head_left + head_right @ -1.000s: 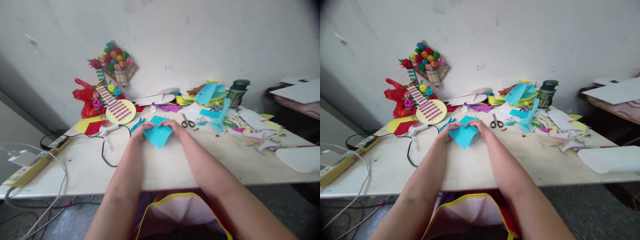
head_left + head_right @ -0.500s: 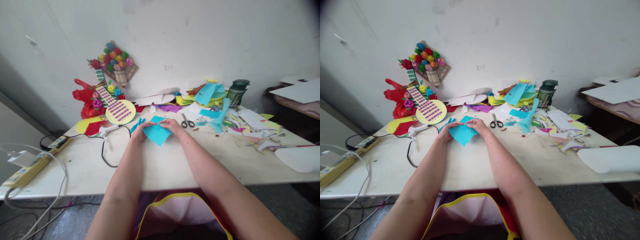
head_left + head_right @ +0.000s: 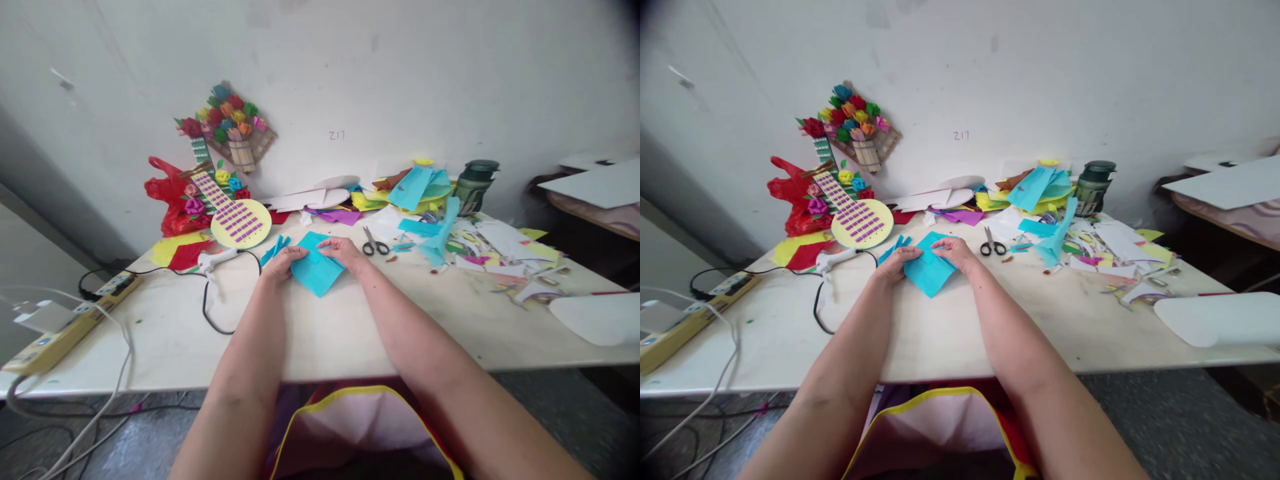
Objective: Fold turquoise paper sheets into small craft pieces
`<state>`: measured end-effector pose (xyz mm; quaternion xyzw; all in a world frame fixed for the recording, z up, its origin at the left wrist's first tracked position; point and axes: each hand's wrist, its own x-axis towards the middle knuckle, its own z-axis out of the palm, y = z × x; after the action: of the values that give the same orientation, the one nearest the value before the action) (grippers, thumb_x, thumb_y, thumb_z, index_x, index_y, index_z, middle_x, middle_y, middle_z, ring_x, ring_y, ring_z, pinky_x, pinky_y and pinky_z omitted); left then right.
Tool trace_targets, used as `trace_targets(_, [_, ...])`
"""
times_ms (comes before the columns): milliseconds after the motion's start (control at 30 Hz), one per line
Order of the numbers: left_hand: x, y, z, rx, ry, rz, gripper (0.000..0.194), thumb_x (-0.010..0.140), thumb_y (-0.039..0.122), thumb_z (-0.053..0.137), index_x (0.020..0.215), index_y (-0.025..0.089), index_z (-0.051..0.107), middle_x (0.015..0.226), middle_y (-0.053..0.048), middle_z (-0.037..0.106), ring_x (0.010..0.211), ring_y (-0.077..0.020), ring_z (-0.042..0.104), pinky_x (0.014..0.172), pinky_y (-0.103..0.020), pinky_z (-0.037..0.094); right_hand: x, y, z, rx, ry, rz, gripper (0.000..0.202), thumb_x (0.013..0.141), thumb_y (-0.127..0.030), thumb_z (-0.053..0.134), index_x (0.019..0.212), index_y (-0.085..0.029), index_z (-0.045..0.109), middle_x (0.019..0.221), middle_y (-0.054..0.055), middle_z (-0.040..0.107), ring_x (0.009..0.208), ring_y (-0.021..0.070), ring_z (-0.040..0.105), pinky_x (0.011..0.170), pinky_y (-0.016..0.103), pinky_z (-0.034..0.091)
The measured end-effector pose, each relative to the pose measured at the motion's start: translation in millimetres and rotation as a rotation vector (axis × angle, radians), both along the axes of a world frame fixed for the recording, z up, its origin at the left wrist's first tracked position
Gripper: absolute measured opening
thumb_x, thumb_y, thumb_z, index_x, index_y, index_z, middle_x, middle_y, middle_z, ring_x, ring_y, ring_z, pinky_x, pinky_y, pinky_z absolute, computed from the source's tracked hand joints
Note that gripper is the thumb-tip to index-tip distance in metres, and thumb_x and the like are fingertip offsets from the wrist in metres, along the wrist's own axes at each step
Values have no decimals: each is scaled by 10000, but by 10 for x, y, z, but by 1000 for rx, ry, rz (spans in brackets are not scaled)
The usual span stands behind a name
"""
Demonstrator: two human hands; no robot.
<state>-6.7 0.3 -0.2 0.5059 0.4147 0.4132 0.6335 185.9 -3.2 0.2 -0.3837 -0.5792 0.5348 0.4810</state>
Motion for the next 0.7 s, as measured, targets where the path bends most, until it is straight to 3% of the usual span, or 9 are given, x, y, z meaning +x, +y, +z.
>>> trace_targets(167, [-11,2,-12,8,1,-41,246,581,319,773,701,150,639,565,3,600,478,-109,521,525,-262,388,17,31,-8,103,-36,-75,353,668,-503,646,680,-155,706,744,29,668,872,192,570,834,317,387])
trace_targets(233, [-8,-4,-8,7,7,-49,268,571,324,784,712,148,639,573,1,611,483,-111,531,523,-260,392,27,51,-26,99,-58,-101,388,674,-540,635,654,-158,698,733,33,662,892,203,564,855,330,380])
trace_targets(367, [0,-16,2,7,13,-58,304,554,346,799,718,146,640,585,-3,626,495,-113,549,519,-252,408,49,69,-62,42,-84,-81,364,633,-545,686,604,-184,652,578,2,581,721,181,539,697,317,411])
trace_targets(500, [-1,-9,-6,22,20,-62,313,551,354,806,730,148,651,592,-2,632,503,-110,550,524,-247,416,58,50,-60,5,-133,-42,384,564,-501,745,496,-191,528,446,-49,428,513,109,393,525,272,323])
trace_targets(700, [2,-25,5,24,33,-69,306,552,353,803,714,143,651,597,-13,628,505,-113,543,520,-250,415,44,14,-6,-51,-109,-49,351,488,-412,763,519,-166,514,442,-75,420,461,66,331,490,247,256])
